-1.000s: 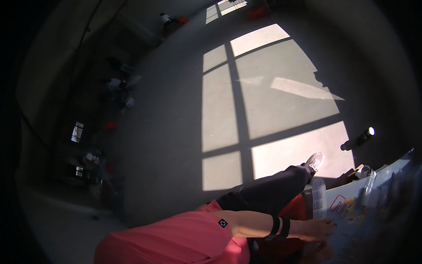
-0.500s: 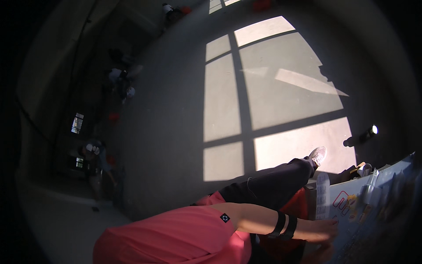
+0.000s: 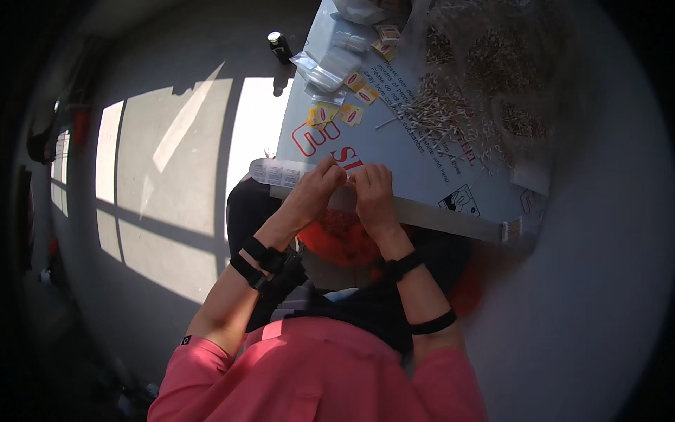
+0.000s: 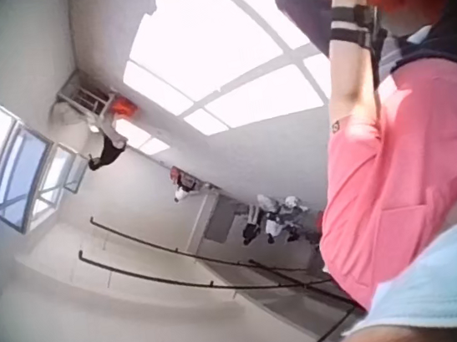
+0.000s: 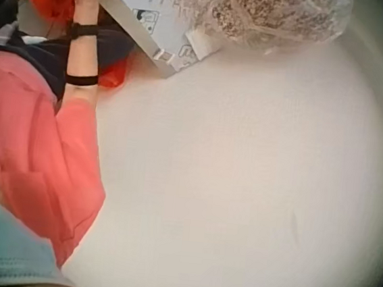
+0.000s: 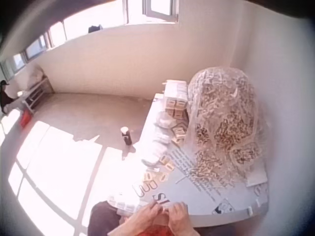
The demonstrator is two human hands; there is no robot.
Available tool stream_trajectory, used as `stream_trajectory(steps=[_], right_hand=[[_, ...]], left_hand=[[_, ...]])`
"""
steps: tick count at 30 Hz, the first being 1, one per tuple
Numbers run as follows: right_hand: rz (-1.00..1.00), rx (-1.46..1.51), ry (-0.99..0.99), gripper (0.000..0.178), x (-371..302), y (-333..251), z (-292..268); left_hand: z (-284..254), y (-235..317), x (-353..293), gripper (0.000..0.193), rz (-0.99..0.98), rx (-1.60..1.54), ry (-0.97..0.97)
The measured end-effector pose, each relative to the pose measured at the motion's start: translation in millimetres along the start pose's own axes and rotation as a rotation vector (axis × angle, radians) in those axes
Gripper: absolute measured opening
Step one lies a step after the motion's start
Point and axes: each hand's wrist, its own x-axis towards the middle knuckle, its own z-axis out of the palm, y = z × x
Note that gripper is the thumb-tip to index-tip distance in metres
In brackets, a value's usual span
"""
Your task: Packaging cotton swabs into small plastic bags and arranging them on a work surface.
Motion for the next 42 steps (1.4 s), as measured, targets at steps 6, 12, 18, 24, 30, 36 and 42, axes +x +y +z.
stream_trajectory(steps=[6,12,18,24,30,36,42], right_hand=[[-0.017,0.020,-0.039,0.012,-16,14,6],[0.185,0.185,0.026,0.018,-1,15,-15],[0.100,0.150,-0.027,0.011,3,22,-10],[0.103,0.153,-0.033,0.008,6,21,-10],[0.147,0.233,-0.023,0.008,8,25,-2],[0.237,0.327,-0.084,0.019,0,24,-13],[0.266,0.262,-0.064,0.024,-1,18,-34]], left_hand=[[12,-7,-5,0.010,-0.064,-0.006,-0.006],[-2,-8,13,0.011,-0.101,-0.002,0.029],[-5,-7,17,0.013,-0.029,0.003,0.047],[2,-8,15,0.013,-0.019,-0.041,0.121],[2,-14,22,0.011,-0.049,-0.168,0.111],[6,-11,15,0.011,-0.075,-0.190,0.106],[1,-13,13,0.012,-0.057,-0.169,0.101]])
